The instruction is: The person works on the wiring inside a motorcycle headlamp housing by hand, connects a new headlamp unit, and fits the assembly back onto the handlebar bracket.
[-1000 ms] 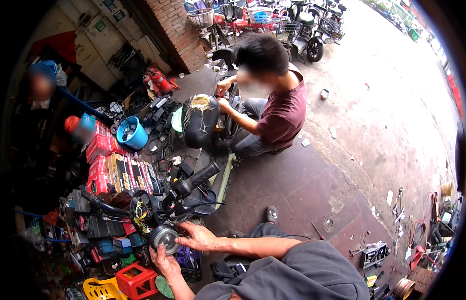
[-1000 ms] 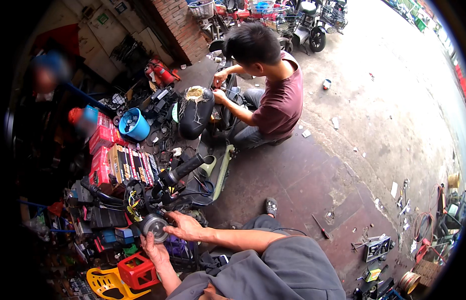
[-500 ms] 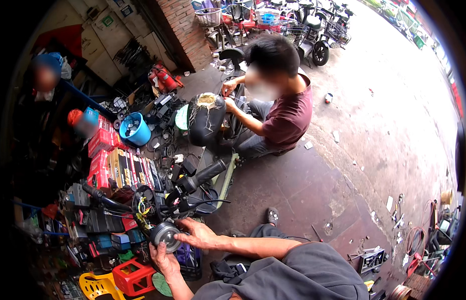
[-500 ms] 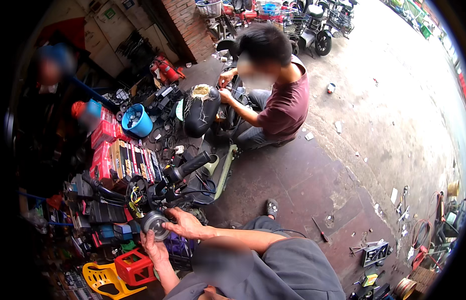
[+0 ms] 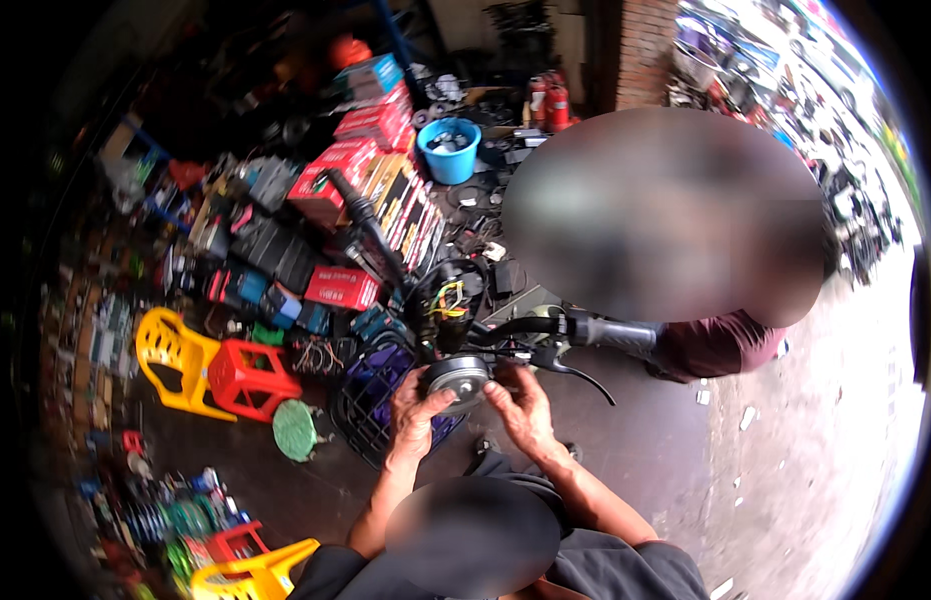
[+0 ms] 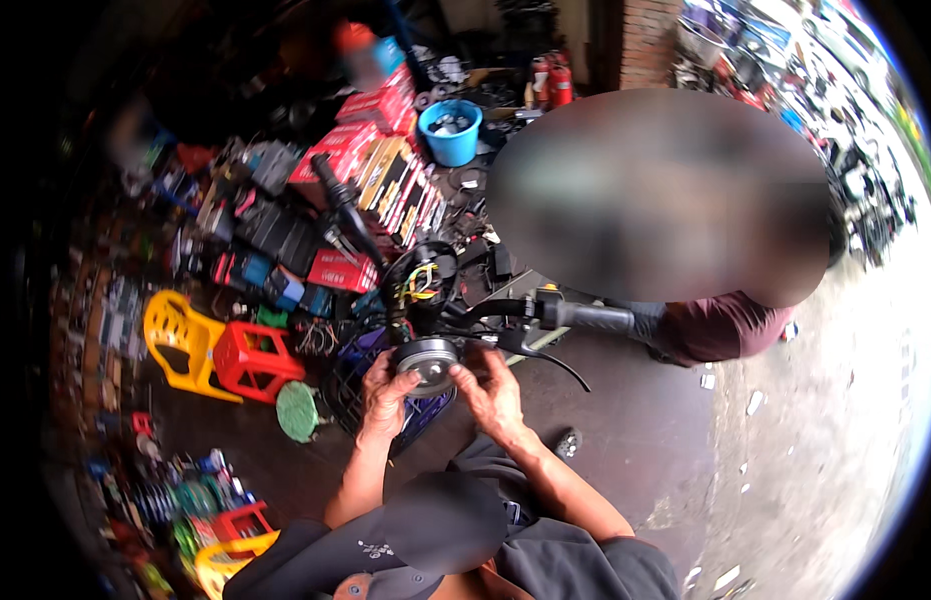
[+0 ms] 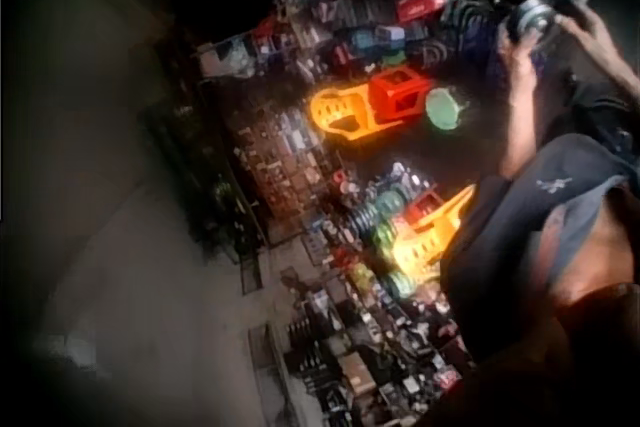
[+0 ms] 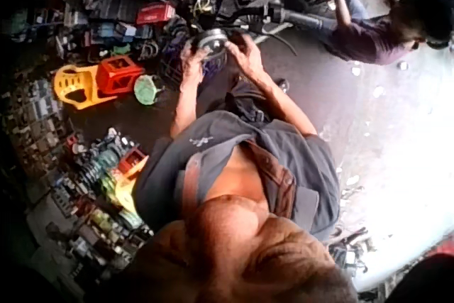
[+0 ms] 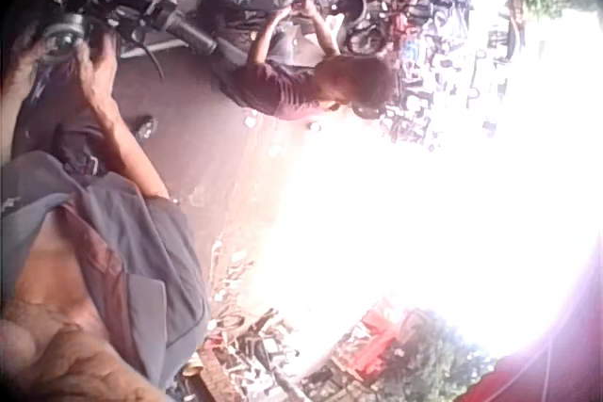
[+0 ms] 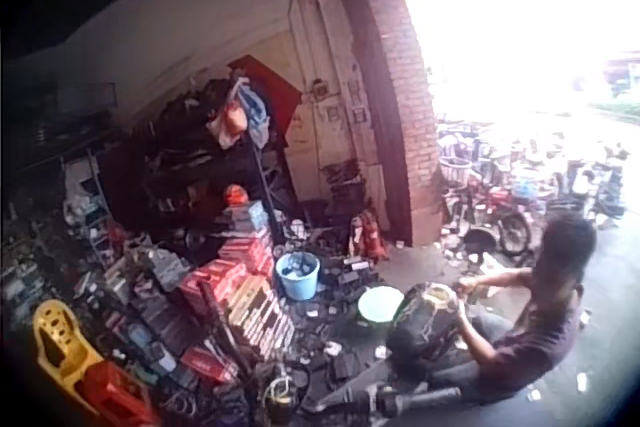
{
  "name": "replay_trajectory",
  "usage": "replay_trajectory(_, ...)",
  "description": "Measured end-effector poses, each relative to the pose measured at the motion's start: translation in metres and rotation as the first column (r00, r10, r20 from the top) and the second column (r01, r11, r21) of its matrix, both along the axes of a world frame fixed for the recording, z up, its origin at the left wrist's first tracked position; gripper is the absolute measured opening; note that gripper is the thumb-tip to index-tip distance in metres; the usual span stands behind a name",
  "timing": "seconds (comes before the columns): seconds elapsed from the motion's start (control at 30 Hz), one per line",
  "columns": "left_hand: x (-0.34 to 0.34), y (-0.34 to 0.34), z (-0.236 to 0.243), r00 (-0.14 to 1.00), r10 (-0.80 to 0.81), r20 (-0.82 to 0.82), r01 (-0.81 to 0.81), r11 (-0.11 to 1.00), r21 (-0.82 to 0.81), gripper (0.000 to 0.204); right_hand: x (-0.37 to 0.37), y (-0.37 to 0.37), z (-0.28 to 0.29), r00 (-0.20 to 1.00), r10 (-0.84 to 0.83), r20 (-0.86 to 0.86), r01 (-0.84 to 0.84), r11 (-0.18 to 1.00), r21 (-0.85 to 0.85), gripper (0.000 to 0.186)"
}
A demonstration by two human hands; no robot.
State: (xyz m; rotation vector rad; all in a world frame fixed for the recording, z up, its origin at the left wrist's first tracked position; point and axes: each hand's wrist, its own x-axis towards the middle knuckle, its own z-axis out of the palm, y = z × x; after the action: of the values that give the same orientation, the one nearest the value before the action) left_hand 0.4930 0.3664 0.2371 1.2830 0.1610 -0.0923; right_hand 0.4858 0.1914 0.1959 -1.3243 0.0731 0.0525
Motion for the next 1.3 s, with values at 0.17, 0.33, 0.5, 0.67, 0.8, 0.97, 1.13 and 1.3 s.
replay_trajectory(0.17,-0.009,0.008,-0.014,0.999,0.002,-0.039,-0.003,1.0,-0.022,0.052,0.007,-0.006,0.026,0.984,0.139,-0.114,-0.144,0.989,-0.041,0.062)
replay_trajectory(0.33,-0.005,0.013,-0.015,0.996,-0.085,-0.003,0.085,0.994,0.061,0.059,0.014,0.009,0.041,0.982,0.154,-0.108,-0.164,0.981,-0.099,0.064)
replay_trajectory(0.5,-0.001,0.034,-0.022,0.982,-0.18,0.064,0.175,0.981,0.079,0.056,0.02,0.037,0.057,0.999,0.001,0.044,0.017,0.911,-0.412,0.051)
replay_trajectory(0.67,0.002,0.055,-0.034,0.97,-0.237,0.048,0.233,0.865,-0.443,0.056,0.036,0.052,0.078,0.985,-0.063,0.158,0.128,0.886,-0.445,0.041)
replay_trajectory(0.8,0.015,0.067,-0.047,0.953,-0.297,0.052,0.237,0.629,-0.74,0.056,0.088,0.051,0.113,0.962,-0.019,0.272,0.203,0.717,-0.667,0.032)
replay_trajectory(0.97,0.023,0.064,-0.043,0.919,-0.392,0.038,0.237,0.473,-0.848,0.063,0.201,0.032,0.107,0.969,0.138,0.203,0.147,0.336,-0.93,0.048)
replay_trajectory(1.13,0.026,0.051,-0.054,0.939,-0.34,0.054,0.186,0.371,-0.91,0.058,0.248,0.035,0.091,0.936,0.268,-0.229,-0.329,0.425,-0.843,0.047)
replay_trajectory(1.3,0.03,0.048,-0.055,0.952,-0.305,0.022,0.153,0.412,-0.898,0.058,0.259,0.048,0.078,0.916,0.354,-0.186,-0.318,0.362,-0.876,0.043)
